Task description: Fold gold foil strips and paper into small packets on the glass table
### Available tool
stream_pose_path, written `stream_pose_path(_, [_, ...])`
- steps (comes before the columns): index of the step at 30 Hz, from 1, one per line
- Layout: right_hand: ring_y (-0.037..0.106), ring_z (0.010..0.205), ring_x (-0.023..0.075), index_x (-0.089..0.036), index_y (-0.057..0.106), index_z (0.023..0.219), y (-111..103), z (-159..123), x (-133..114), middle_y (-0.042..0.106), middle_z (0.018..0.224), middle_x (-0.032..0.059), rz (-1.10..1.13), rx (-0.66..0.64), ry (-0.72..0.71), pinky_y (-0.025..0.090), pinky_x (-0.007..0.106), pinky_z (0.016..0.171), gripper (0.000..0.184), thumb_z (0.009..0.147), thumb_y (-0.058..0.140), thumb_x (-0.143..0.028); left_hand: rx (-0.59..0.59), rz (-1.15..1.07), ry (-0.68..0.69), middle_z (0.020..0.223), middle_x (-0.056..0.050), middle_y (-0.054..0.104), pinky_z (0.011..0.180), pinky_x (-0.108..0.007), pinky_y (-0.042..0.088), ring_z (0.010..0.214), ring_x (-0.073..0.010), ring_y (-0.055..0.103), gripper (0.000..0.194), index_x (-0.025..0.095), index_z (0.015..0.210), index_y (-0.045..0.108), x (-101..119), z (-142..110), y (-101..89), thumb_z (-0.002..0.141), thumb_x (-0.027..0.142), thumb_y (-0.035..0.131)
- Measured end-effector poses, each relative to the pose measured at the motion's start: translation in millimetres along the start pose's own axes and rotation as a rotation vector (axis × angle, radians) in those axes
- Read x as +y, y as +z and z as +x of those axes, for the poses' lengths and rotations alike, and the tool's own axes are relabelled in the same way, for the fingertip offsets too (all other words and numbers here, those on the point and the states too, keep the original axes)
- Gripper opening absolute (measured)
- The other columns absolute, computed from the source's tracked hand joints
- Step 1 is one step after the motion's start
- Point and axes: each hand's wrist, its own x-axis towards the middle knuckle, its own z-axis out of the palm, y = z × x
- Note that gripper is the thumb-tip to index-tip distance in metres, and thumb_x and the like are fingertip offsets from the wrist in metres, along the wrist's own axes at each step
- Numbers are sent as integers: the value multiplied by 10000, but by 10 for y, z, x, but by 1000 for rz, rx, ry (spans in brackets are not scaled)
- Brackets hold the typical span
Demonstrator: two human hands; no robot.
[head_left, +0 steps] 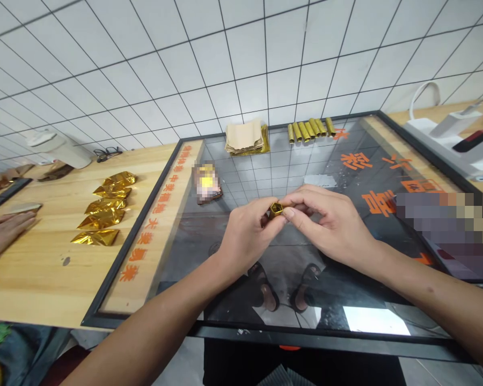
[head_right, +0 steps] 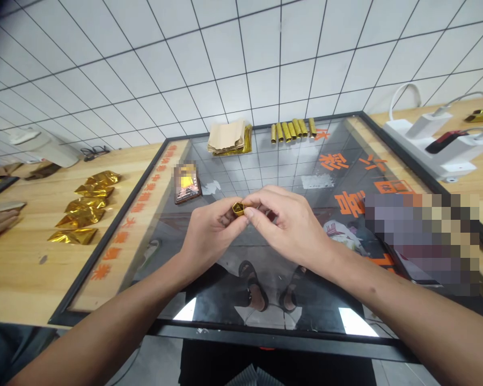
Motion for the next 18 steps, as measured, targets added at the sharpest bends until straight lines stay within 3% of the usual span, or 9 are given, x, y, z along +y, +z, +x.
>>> stream_pose_path(8, [675, 856, 176, -220, 768, 1088, -26, 2, 4, 752, 969, 33, 59, -36, -26, 523, 316, 717, 118, 1022, 671, -234, -68, 58, 47, 760, 45, 650, 670, -245, 418, 698, -114, 561, 101, 200, 923, 680, -20, 15, -7, 992, 143, 633])
stream_pose_path(18, [649, 758, 153, -222, 774, 890, -110, 67, -88, 723, 846, 3, 47, -87, 21, 483, 305, 687, 169, 991, 654, -158, -198, 142, 53, 881, 13, 694, 711, -284, 438, 790, -153, 630, 66, 200, 984, 634, 3, 0, -3, 1037, 177, 602])
